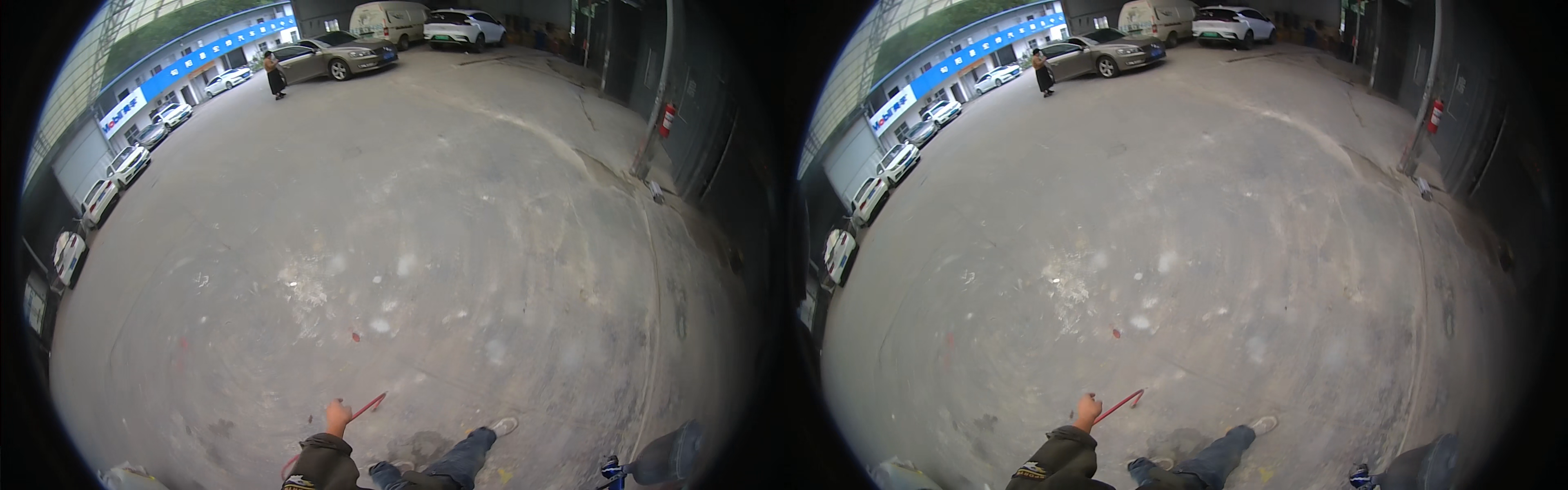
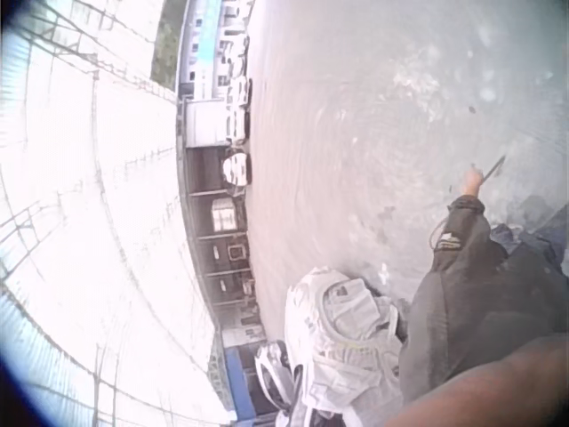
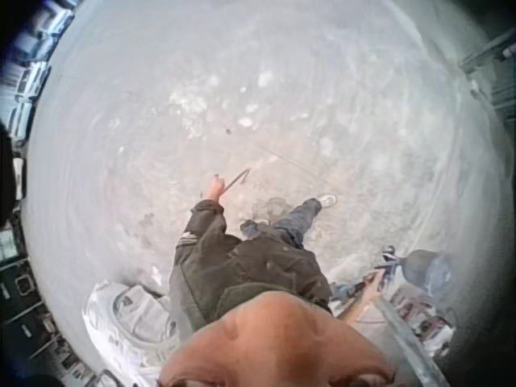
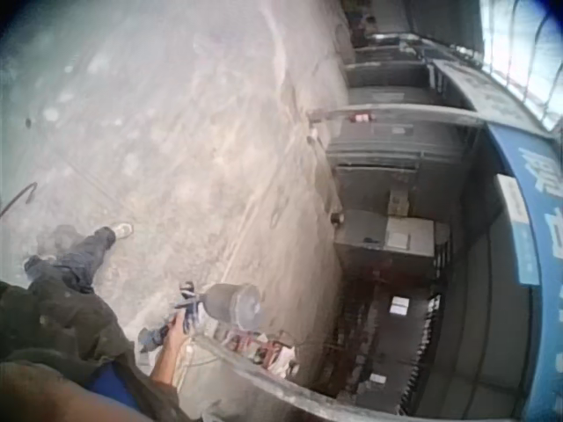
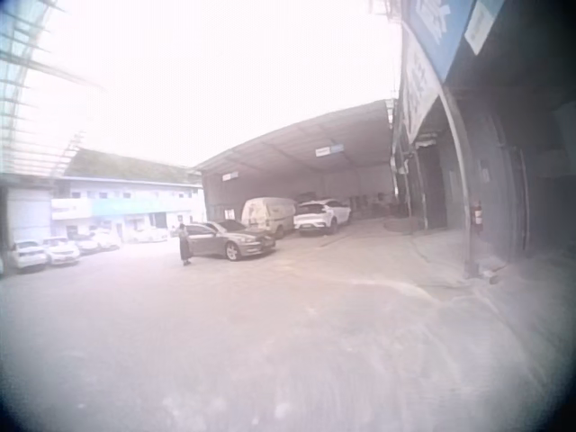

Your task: The person uses a spray gun to apply paint to a car's rear fender, which is masked with newspaper and tape. They wipe the surface with a cloth between passes, refill the spray gun from a paint can, and continue spraying the fender area.

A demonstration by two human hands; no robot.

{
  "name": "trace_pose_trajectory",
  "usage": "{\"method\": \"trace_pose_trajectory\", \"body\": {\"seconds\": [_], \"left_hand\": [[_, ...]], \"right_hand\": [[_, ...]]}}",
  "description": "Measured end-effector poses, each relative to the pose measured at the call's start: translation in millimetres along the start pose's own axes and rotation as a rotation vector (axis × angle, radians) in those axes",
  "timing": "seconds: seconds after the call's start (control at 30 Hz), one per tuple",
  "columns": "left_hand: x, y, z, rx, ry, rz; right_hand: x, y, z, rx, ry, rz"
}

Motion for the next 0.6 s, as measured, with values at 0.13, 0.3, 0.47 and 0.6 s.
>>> {"method": "trace_pose_trajectory", "body": {"seconds": [0.13,0.3,0.47,0.6], "left_hand": [[-19.7,317.9,18.1,-0.342,-0.186,0.321],[-235.8,758.0,8.1,-0.474,-0.619,1.271],[-525.4,991.2,47.2,-0.377,-1.047,2.19],[-656.3,1073.4,139.5,-0.625,-0.879,2.813]], "right_hand": [[127.2,-36.2,-40.2,-0.023,0.018,-0.02],[231.1,-81.2,-75.0,-0.046,-0.173,-0.074],[329.8,-81.6,-148.5,-0.175,-0.305,0.16],[438.3,-107.7,-218.5,-0.11,-0.249,0.055]]}}
Point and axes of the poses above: each hand's wrist, its own x-axis towards the middle knuckle, its own z-axis out of the palm, y = z × x, the point moved 6 cm from there along x, towards the middle knuckle, and after that the axes turned 13 degrees about -y, right-handed, at the moved point
